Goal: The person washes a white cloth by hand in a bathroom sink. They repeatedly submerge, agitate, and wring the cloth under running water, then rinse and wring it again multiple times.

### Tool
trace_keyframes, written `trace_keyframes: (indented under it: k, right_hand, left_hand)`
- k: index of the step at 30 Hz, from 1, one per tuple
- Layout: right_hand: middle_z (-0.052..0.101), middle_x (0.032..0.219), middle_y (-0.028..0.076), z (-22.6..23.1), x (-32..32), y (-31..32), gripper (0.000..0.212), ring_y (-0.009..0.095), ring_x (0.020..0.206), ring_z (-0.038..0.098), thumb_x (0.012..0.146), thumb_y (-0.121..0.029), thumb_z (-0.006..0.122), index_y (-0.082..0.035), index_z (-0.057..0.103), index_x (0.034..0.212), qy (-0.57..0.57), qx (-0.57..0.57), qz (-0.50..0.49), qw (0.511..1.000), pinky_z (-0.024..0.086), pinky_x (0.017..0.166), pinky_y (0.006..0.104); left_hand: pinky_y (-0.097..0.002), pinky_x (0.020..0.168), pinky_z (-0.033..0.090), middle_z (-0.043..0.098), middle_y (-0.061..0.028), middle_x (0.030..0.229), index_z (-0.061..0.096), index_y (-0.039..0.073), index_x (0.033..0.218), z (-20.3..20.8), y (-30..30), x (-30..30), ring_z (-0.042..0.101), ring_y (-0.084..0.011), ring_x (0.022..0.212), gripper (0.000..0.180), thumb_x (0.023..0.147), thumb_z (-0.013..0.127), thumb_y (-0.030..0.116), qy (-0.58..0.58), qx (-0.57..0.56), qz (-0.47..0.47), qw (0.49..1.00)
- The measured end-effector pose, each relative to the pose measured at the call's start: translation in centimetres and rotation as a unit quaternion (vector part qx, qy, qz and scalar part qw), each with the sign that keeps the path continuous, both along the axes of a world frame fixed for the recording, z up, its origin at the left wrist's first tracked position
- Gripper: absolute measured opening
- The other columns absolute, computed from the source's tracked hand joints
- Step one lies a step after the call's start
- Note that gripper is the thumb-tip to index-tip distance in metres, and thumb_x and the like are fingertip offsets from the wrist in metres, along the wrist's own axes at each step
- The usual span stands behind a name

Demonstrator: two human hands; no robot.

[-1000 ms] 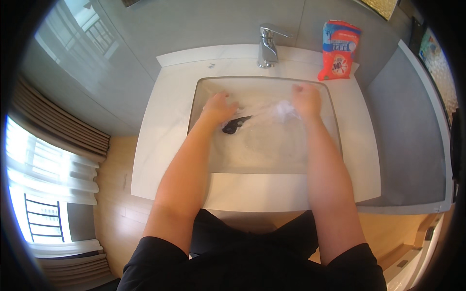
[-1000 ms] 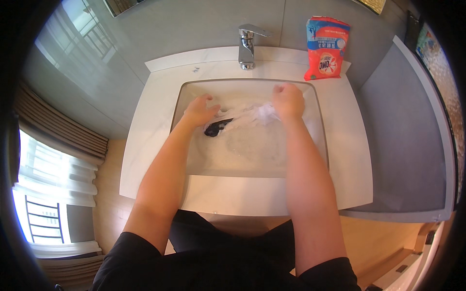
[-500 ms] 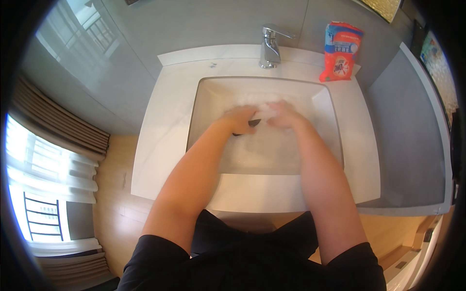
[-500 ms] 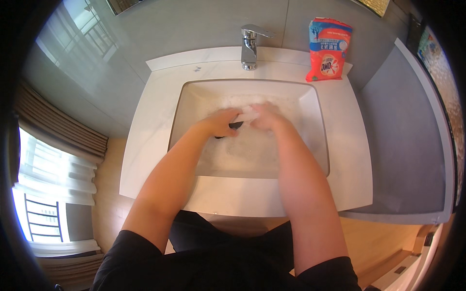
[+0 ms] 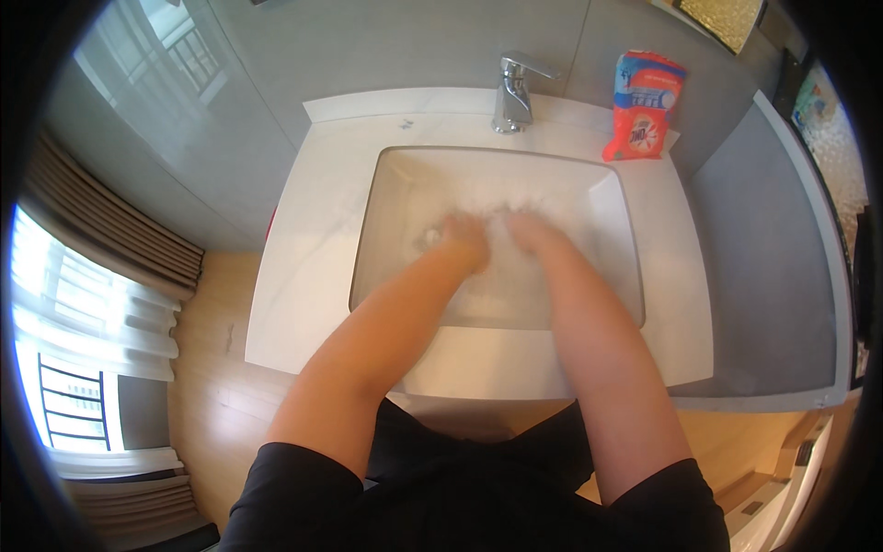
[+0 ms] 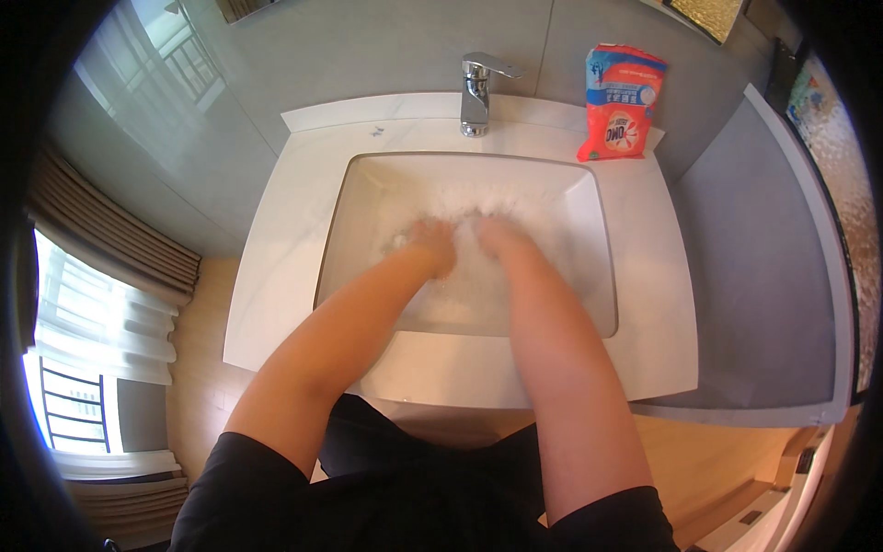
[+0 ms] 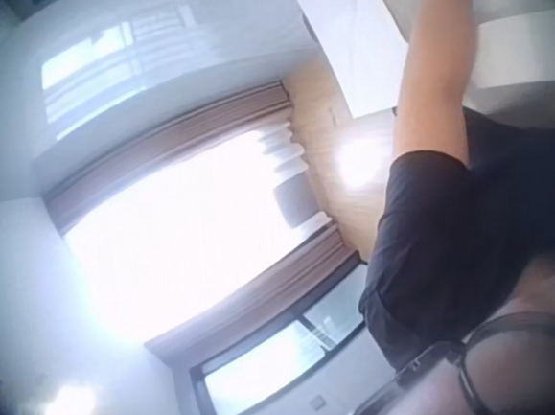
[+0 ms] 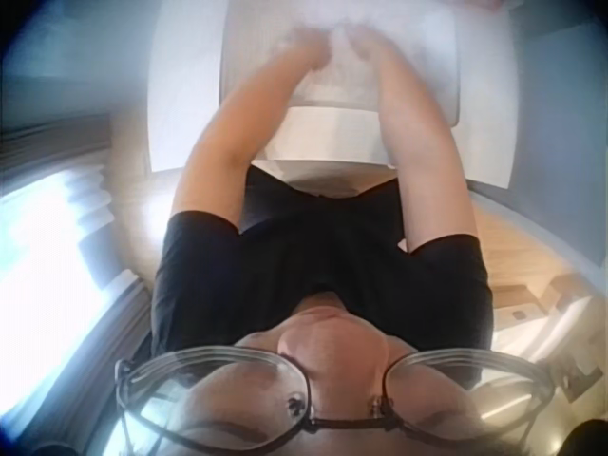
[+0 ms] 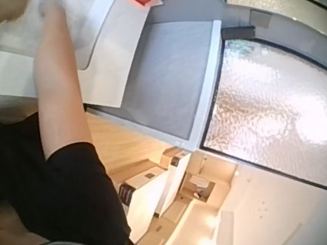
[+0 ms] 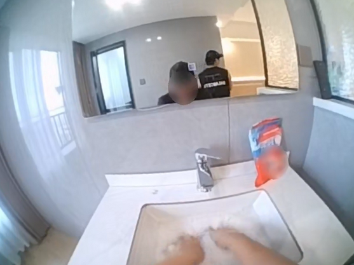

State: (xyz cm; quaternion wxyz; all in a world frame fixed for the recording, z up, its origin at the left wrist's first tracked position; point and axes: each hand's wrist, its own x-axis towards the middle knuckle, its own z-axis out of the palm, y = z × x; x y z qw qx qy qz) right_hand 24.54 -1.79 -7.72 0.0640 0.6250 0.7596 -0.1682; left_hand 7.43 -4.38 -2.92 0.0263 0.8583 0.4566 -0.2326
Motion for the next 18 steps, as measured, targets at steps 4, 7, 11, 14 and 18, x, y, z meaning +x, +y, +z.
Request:
trace_keyframes:
  k: [4,7,11,14,18]
  right_hand:
    - [0.068,0.117,0.019,1.2,0.4,0.3,0.034,0.033,0.099,0.067,0.085,-0.02,0.06,-0.003,0.068,0.114,-0.064,-0.184,0.079,0.978,0.052,0.085,0.0429]
    - [0.068,0.116,0.016,6.6,-1.4,-1.9,0.039,0.029,0.099,0.066,0.085,-0.026,0.058,-0.003,0.068,0.116,-0.071,-0.221,0.107,0.967,0.051,0.086,0.0414]
    - [0.069,0.112,0.013,4.7,1.2,-1.2,0.043,0.025,0.097,0.064,0.088,-0.034,0.06,-0.004,0.068,0.117,0.009,-0.316,0.093,0.944,0.05,0.085,0.0396]
    - [0.071,0.102,0.011,3.0,3.3,-0.5,0.041,0.021,0.086,0.063,0.089,-0.034,0.06,0.0,0.069,0.111,0.138,-0.321,0.077,0.934,0.051,0.078,0.039]
    - [0.069,0.11,0.008,3.1,4.2,0.3,0.046,0.02,0.096,0.063,0.095,-0.041,0.058,-0.003,0.066,0.119,0.381,-0.308,0.013,0.872,0.05,0.083,0.0352]
  left_hand:
    - [-0.0494,0.095,0.047,0.054,-0.0146,0.139,0.062,0.009,0.126,2.1,-1.0,-0.2,0.053,-0.0325,0.126,0.051,0.078,0.073,0.018,-0.019,-0.056,-0.072,0.996]
    - [-0.0452,0.094,0.048,0.058,-0.0149,0.134,0.064,0.007,0.123,2.2,-0.9,-2.6,0.058,-0.0305,0.12,0.048,0.077,0.072,0.016,-0.117,-0.103,-0.078,0.985]
    - [-0.0414,0.096,0.047,0.061,-0.0139,0.127,0.061,0.005,0.126,0.8,0.7,-2.7,0.059,-0.0278,0.115,0.053,0.074,0.071,0.011,-0.188,-0.326,-0.065,0.924]
    - [-0.0385,0.097,0.046,0.064,-0.0131,0.121,0.058,0.004,0.128,0.9,0.9,-3.2,0.059,-0.0258,0.112,0.058,0.072,0.07,0.006,-0.249,-0.444,-0.029,0.86]
    - [-0.035,0.099,0.045,0.065,-0.0123,0.116,0.054,0.003,0.132,5.0,0.2,-4.4,0.06,-0.0236,0.109,0.064,0.07,0.069,0.002,-0.416,-0.463,0.095,0.777]
